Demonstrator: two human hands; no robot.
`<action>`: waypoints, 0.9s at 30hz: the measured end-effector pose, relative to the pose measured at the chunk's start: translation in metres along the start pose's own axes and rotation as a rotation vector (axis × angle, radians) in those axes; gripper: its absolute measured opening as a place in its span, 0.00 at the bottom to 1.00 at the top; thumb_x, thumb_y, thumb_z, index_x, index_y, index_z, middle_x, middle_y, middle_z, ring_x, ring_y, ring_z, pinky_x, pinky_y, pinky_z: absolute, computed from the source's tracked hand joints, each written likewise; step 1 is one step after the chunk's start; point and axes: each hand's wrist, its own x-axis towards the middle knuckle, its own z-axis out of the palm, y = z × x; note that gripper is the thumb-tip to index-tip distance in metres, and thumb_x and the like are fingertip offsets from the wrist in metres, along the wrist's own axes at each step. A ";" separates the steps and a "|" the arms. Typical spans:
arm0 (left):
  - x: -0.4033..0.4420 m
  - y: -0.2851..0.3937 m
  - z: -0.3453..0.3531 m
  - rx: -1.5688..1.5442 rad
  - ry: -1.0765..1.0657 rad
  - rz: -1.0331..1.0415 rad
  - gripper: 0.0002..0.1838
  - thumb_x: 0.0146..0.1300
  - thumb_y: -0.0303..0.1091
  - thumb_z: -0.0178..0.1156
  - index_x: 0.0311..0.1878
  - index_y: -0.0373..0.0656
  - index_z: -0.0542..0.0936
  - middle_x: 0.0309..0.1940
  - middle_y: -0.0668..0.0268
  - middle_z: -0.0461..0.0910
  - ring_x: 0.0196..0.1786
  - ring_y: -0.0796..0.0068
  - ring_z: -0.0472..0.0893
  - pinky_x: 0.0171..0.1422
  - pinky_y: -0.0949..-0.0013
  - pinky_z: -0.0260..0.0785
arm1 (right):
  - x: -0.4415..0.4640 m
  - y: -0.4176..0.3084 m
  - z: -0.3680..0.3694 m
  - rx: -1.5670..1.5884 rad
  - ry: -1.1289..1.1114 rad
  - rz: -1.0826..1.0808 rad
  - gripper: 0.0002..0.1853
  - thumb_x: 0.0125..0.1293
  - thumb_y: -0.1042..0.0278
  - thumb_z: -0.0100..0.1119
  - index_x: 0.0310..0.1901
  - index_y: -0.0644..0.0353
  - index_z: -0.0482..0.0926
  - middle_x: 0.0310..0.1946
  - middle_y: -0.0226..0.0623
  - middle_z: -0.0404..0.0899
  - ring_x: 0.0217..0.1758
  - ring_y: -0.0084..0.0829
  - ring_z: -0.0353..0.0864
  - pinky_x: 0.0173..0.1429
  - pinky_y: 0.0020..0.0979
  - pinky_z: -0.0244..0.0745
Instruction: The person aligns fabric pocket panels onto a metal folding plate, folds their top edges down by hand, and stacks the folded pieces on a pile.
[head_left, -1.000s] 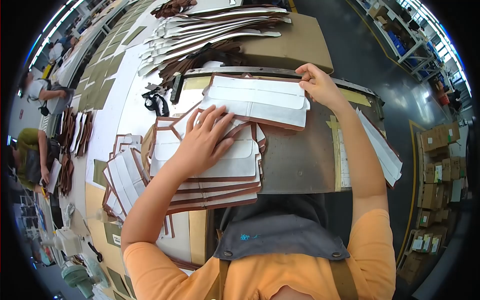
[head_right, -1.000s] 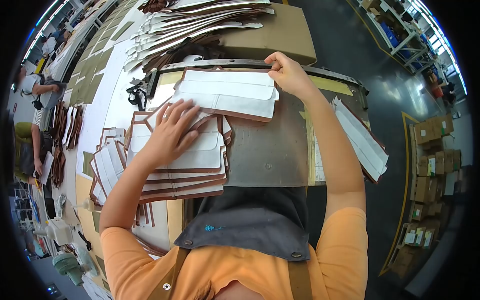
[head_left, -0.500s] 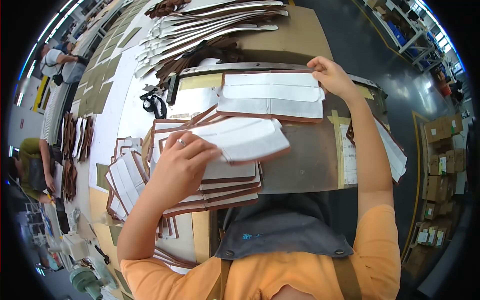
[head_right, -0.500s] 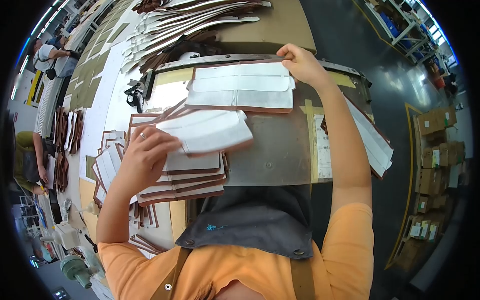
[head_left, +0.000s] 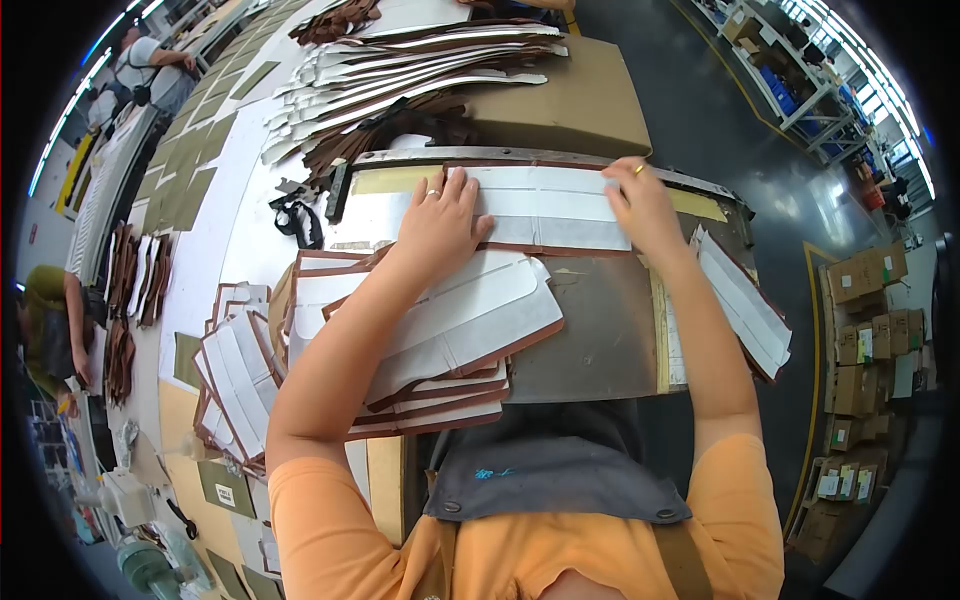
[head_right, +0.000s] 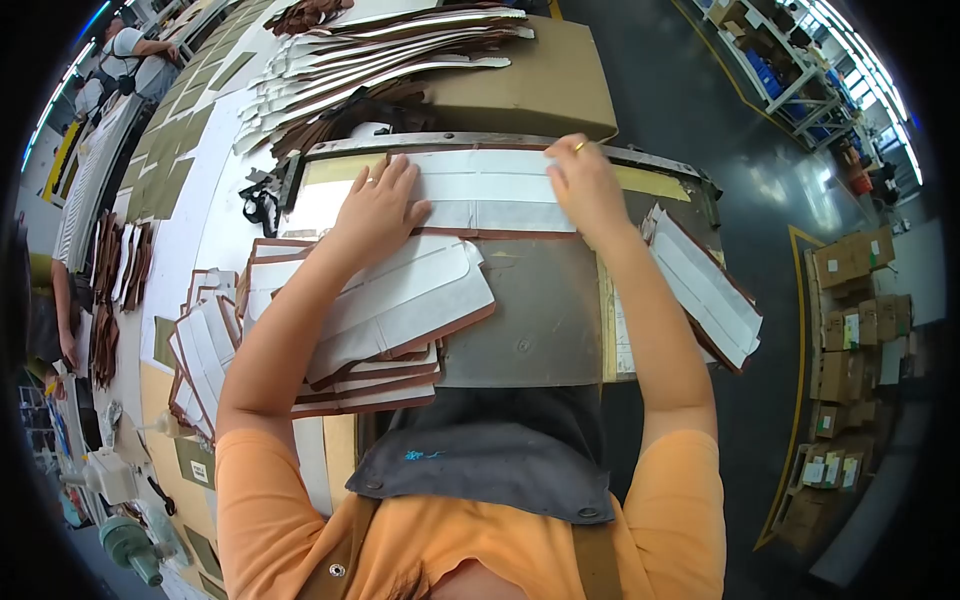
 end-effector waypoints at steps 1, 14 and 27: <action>0.000 -0.001 0.005 0.026 0.018 0.005 0.30 0.69 0.49 0.43 0.65 0.35 0.62 0.67 0.51 0.59 0.72 0.53 0.55 0.74 0.57 0.47 | -0.010 -0.003 0.005 -0.001 -0.024 -0.036 0.11 0.62 0.69 0.55 0.45 0.62 0.75 0.46 0.41 0.76 0.49 0.41 0.75 0.50 0.38 0.72; 0.006 -0.003 0.002 -0.201 0.077 0.074 0.26 0.65 0.43 0.51 0.64 0.43 0.65 0.65 0.48 0.61 0.69 0.52 0.59 0.72 0.60 0.51 | -0.024 -0.022 -0.001 -0.153 -0.202 0.085 0.17 0.67 0.69 0.48 0.56 0.63 0.71 0.58 0.40 0.70 0.58 0.39 0.72 0.58 0.36 0.71; 0.003 0.002 -0.002 -0.149 0.147 0.094 0.22 0.64 0.39 0.52 0.59 0.38 0.70 0.55 0.55 0.69 0.57 0.54 0.70 0.60 0.59 0.63 | -0.025 -0.029 -0.003 -0.182 -0.220 0.046 0.22 0.55 0.82 0.49 0.54 0.71 0.69 0.54 0.46 0.70 0.61 0.42 0.69 0.62 0.36 0.69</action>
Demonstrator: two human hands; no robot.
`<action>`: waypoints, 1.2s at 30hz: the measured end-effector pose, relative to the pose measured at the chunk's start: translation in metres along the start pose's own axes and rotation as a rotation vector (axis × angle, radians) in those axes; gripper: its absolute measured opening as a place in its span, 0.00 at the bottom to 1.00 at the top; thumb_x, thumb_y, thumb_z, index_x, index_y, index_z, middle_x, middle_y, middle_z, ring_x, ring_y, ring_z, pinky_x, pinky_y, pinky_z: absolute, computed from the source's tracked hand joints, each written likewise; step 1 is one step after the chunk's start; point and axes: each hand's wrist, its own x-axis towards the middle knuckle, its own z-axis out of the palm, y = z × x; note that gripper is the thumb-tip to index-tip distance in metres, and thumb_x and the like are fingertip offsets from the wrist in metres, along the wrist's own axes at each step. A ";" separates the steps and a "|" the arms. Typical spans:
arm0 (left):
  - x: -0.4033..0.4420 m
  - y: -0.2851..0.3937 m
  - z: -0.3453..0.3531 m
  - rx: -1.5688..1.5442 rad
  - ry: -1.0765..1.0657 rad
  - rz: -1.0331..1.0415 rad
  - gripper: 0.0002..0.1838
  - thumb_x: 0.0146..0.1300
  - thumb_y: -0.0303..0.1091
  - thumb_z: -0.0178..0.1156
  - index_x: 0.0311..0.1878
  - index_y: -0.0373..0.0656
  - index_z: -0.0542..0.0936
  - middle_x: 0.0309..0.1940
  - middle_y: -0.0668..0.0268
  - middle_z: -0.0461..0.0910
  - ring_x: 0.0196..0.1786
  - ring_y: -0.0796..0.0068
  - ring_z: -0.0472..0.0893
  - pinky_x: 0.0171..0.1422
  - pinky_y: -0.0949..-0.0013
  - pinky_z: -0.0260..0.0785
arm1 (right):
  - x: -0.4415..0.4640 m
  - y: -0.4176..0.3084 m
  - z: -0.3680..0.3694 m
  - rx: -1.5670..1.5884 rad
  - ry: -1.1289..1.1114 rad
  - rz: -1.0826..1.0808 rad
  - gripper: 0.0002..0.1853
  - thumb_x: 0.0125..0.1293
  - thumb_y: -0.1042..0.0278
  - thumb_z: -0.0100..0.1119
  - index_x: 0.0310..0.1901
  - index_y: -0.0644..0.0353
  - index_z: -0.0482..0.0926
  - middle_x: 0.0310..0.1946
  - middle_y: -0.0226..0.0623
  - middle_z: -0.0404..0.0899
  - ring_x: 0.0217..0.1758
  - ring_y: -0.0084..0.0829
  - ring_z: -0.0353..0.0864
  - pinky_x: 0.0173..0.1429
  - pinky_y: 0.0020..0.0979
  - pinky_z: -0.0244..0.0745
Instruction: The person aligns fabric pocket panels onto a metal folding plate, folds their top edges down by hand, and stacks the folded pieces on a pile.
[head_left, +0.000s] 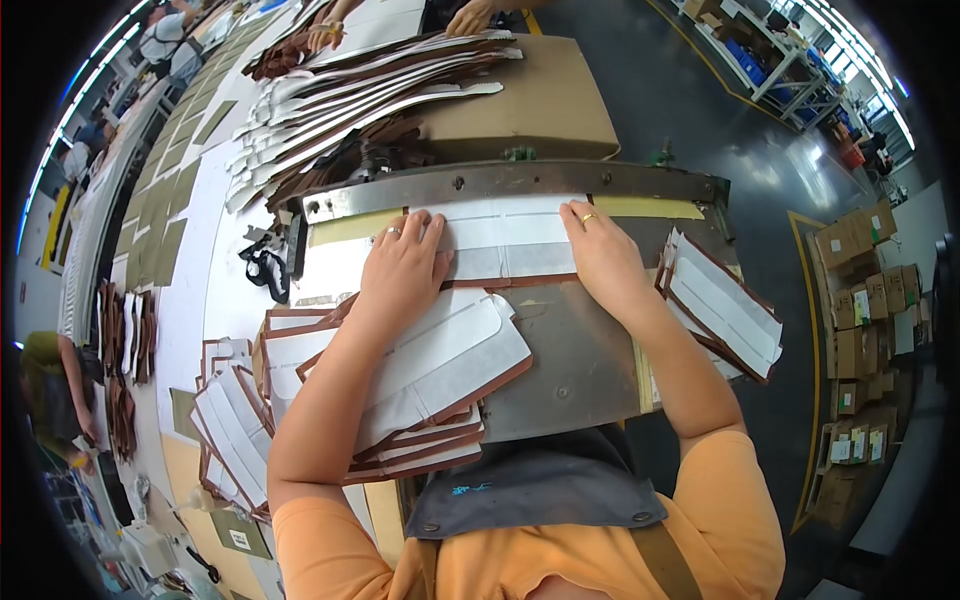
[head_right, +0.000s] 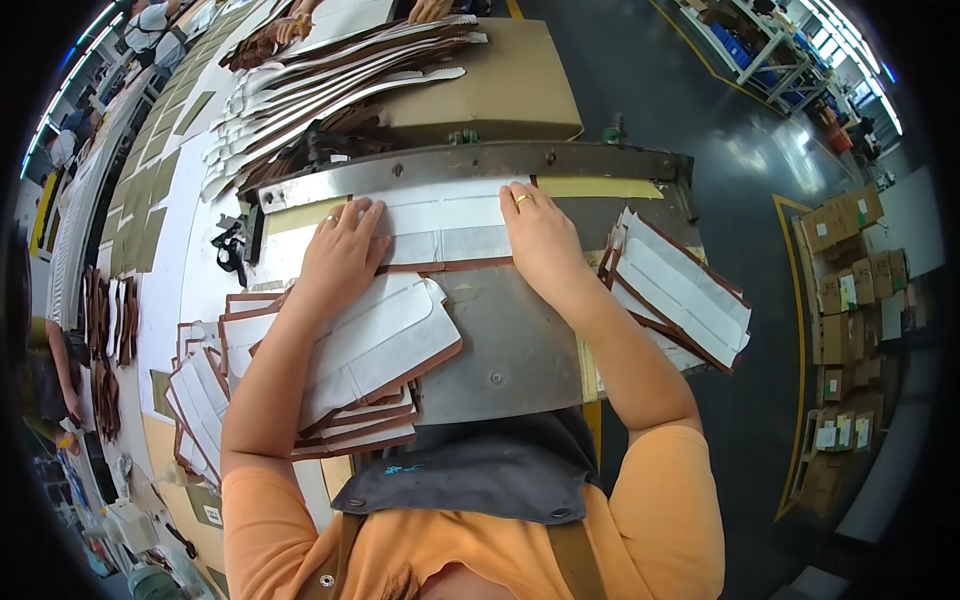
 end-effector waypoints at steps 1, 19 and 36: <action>0.000 0.001 -0.002 0.010 -0.007 -0.005 0.22 0.64 0.38 0.52 0.59 0.38 0.70 0.55 0.55 0.69 0.57 0.54 0.70 0.60 0.59 0.63 | 0.000 -0.001 0.000 0.000 -0.005 0.000 0.22 0.55 0.82 0.49 0.54 0.71 0.69 0.54 0.46 0.70 0.61 0.42 0.69 0.62 0.36 0.69; 0.005 -0.016 0.015 -0.267 0.223 -0.074 0.17 0.62 0.34 0.53 0.54 0.41 0.72 0.50 0.60 0.72 0.52 0.55 0.72 0.55 0.58 0.66 | 0.092 -0.056 0.028 0.486 0.008 -0.337 0.14 0.60 0.72 0.56 0.48 0.63 0.77 0.43 0.40 0.75 0.50 0.41 0.73 0.56 0.37 0.68; 0.015 -0.026 0.003 -0.445 0.644 -0.228 0.23 0.64 0.35 0.53 0.62 0.48 0.67 0.56 0.56 0.68 0.57 0.56 0.68 0.59 0.55 0.54 | 0.082 -0.001 -0.051 0.771 -0.293 0.188 0.11 0.58 0.72 0.59 0.43 0.62 0.74 0.34 0.32 0.76 0.44 0.28 0.76 0.46 0.32 0.73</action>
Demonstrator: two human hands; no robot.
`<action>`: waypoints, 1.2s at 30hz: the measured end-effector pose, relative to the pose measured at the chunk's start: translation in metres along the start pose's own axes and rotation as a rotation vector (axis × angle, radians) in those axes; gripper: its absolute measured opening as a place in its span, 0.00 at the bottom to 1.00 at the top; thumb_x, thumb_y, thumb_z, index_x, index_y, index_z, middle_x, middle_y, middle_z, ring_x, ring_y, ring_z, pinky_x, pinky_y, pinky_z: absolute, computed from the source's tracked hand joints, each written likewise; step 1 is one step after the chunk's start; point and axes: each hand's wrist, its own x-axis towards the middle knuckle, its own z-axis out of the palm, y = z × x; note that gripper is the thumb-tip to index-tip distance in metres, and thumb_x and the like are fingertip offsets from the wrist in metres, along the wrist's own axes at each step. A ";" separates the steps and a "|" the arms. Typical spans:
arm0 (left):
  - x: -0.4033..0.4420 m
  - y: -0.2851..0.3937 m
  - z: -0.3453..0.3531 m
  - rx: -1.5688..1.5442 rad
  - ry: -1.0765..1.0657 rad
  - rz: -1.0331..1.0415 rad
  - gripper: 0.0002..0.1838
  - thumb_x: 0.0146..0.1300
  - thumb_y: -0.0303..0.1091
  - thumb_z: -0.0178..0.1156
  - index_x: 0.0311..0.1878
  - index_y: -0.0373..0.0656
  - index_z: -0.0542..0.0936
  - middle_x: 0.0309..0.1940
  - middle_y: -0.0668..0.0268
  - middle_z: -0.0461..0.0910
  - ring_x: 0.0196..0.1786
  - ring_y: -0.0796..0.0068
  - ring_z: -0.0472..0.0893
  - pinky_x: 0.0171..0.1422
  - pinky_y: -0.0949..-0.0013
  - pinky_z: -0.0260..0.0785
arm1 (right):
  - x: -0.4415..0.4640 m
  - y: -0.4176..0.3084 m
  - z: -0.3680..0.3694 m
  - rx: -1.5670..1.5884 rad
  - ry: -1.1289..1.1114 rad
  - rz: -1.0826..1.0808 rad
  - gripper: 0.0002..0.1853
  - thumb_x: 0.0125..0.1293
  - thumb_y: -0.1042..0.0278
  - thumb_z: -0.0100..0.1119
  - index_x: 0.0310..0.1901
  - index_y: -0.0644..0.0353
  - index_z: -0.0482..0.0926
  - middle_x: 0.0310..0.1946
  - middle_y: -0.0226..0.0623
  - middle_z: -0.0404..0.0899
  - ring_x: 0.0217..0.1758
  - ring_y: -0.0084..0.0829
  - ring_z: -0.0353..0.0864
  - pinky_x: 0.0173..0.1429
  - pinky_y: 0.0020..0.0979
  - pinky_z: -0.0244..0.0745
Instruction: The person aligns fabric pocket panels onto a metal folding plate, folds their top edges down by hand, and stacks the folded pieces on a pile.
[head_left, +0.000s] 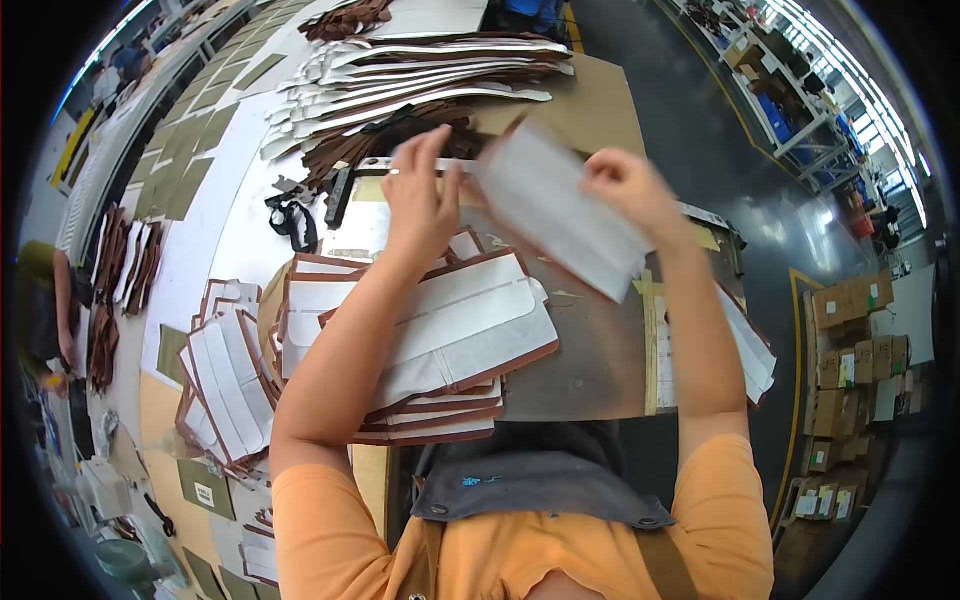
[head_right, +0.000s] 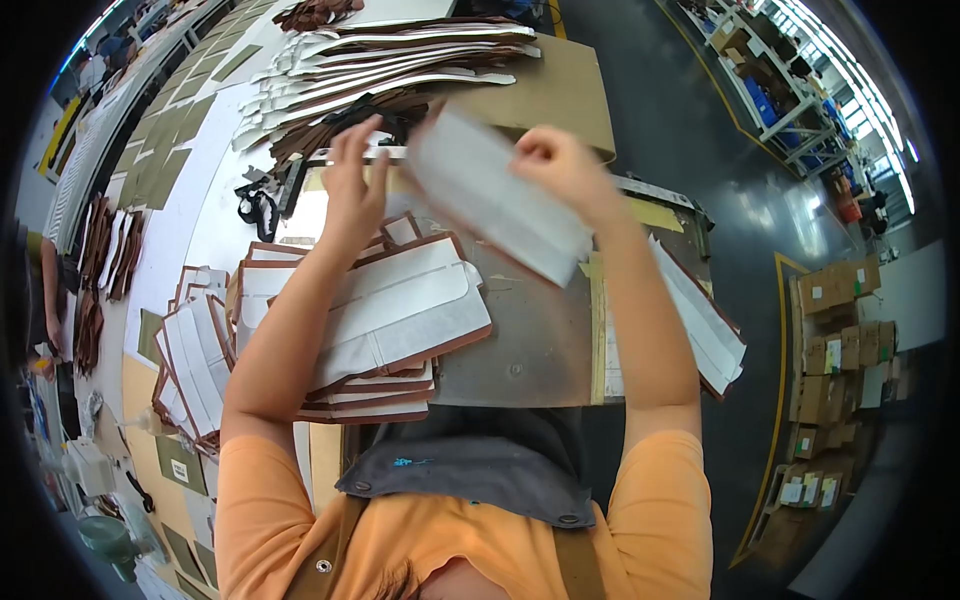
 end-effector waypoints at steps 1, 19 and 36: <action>0.004 -0.003 -0.002 -0.037 0.047 -0.004 0.22 0.64 0.34 0.53 0.62 0.48 0.67 0.55 0.55 0.68 0.56 0.57 0.69 0.59 0.56 0.55 | -0.010 -0.009 -0.015 0.434 0.084 -0.035 0.12 0.59 0.72 0.58 0.45 0.63 0.73 0.36 0.33 0.77 0.44 0.28 0.77 0.47 0.32 0.75; -0.027 0.016 -0.002 0.375 -0.703 0.151 0.19 0.68 0.42 0.47 0.61 0.54 0.70 0.61 0.62 0.69 0.65 0.57 0.65 0.69 0.50 0.51 | -0.044 0.040 0.047 -0.339 0.298 -0.343 0.14 0.66 0.64 0.52 0.51 0.58 0.77 0.57 0.39 0.72 0.60 0.42 0.70 0.62 0.37 0.65; -0.027 0.024 0.006 0.428 -0.586 0.182 0.22 0.66 0.44 0.51 0.63 0.54 0.69 0.55 0.55 0.68 0.58 0.48 0.68 0.61 0.52 0.61 | -0.052 0.049 0.048 -0.629 0.289 -0.261 0.17 0.65 0.65 0.53 0.55 0.55 0.73 0.50 0.37 0.74 0.56 0.39 0.71 0.61 0.39 0.65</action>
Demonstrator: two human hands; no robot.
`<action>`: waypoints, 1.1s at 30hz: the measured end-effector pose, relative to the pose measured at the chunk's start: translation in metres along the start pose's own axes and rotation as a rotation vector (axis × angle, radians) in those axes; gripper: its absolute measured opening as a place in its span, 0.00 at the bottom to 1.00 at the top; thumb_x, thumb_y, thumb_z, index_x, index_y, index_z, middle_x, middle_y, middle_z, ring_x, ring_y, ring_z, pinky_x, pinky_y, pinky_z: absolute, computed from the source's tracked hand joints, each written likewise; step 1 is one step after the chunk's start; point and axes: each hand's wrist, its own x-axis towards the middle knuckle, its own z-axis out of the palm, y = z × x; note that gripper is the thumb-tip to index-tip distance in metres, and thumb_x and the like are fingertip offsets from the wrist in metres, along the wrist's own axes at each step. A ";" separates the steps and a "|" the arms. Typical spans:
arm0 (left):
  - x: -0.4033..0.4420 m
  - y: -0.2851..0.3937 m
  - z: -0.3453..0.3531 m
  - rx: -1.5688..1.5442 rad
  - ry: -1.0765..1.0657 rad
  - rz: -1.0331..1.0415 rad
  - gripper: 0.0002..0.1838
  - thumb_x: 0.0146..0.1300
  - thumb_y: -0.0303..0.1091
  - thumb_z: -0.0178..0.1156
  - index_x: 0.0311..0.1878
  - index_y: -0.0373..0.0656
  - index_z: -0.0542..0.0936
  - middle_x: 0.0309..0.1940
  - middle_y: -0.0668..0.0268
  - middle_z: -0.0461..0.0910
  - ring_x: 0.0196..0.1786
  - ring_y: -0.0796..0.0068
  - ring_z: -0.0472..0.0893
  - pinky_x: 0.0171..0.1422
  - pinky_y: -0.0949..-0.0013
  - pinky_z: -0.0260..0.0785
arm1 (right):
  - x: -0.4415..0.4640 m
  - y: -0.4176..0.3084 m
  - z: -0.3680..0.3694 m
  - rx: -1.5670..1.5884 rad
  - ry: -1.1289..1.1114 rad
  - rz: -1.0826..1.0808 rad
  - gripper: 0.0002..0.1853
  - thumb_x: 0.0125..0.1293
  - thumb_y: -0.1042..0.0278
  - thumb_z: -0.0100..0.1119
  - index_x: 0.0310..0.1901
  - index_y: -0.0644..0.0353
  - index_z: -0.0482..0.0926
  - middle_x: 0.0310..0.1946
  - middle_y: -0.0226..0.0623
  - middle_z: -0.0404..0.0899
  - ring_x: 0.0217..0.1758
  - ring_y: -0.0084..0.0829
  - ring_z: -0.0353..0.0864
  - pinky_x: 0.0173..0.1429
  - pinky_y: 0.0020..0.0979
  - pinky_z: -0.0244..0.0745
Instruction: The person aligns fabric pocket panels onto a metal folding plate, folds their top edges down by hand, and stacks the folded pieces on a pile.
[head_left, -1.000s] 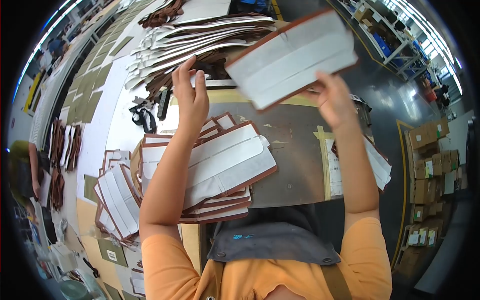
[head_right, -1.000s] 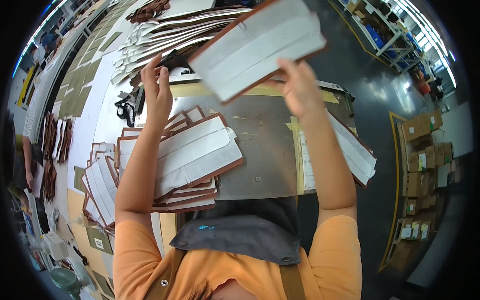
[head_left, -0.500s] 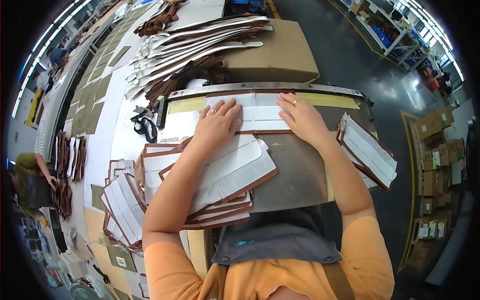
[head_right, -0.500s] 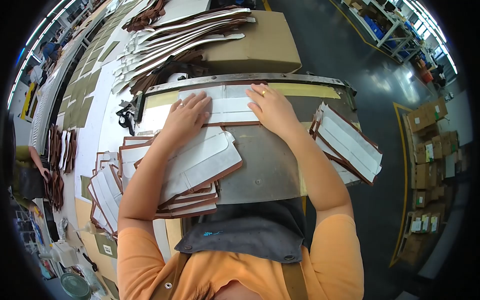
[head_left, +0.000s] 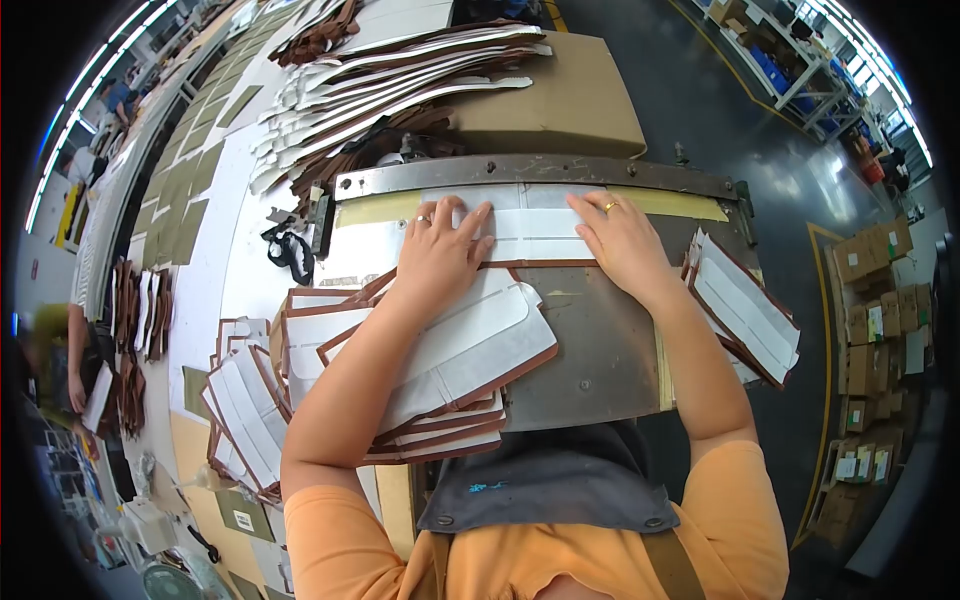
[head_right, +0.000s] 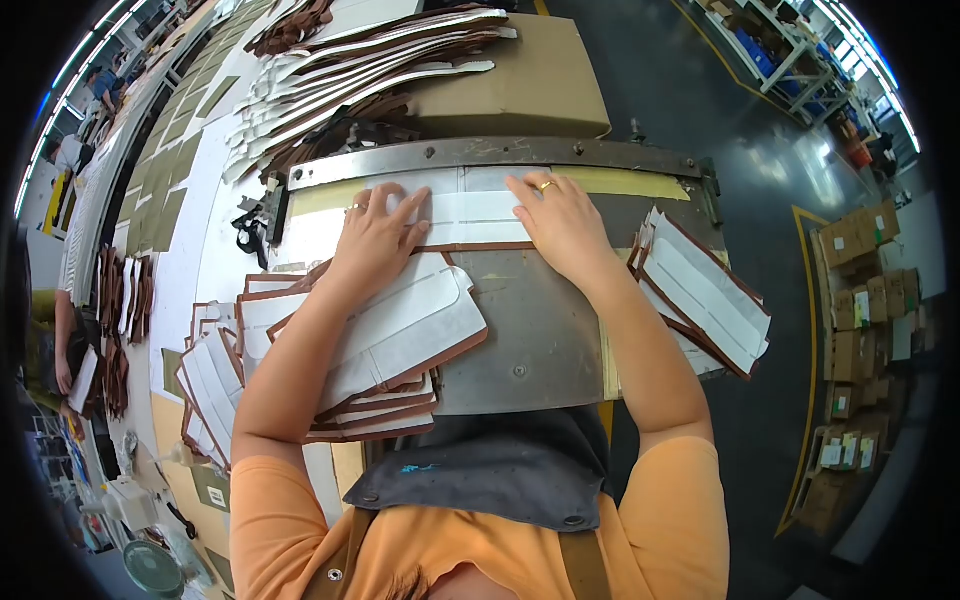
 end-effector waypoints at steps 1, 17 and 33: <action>0.000 0.000 0.000 -0.006 0.006 0.000 0.22 0.66 0.43 0.52 0.62 0.52 0.70 0.54 0.55 0.69 0.56 0.48 0.69 0.59 0.52 0.62 | 0.000 -0.002 -0.001 0.016 -0.001 0.016 0.16 0.64 0.66 0.54 0.54 0.55 0.74 0.47 0.37 0.75 0.55 0.39 0.71 0.60 0.39 0.66; 0.001 -0.006 -0.002 -0.036 -0.105 0.066 0.25 0.64 0.39 0.55 0.62 0.42 0.67 0.53 0.51 0.69 0.56 0.47 0.68 0.59 0.55 0.63 | 0.086 -0.035 0.053 0.300 0.059 -0.333 0.12 0.57 0.73 0.57 0.43 0.60 0.78 0.42 0.38 0.75 0.49 0.39 0.73 0.53 0.37 0.70; 0.010 -0.012 -0.014 0.245 -0.111 -0.127 0.31 0.62 0.58 0.50 0.61 0.48 0.70 0.55 0.58 0.70 0.60 0.53 0.68 0.60 0.53 0.55 | 0.039 0.029 0.009 -0.137 -0.065 -0.171 0.06 0.60 0.70 0.51 0.33 0.60 0.77 0.41 0.34 0.77 0.46 0.36 0.76 0.47 0.37 0.76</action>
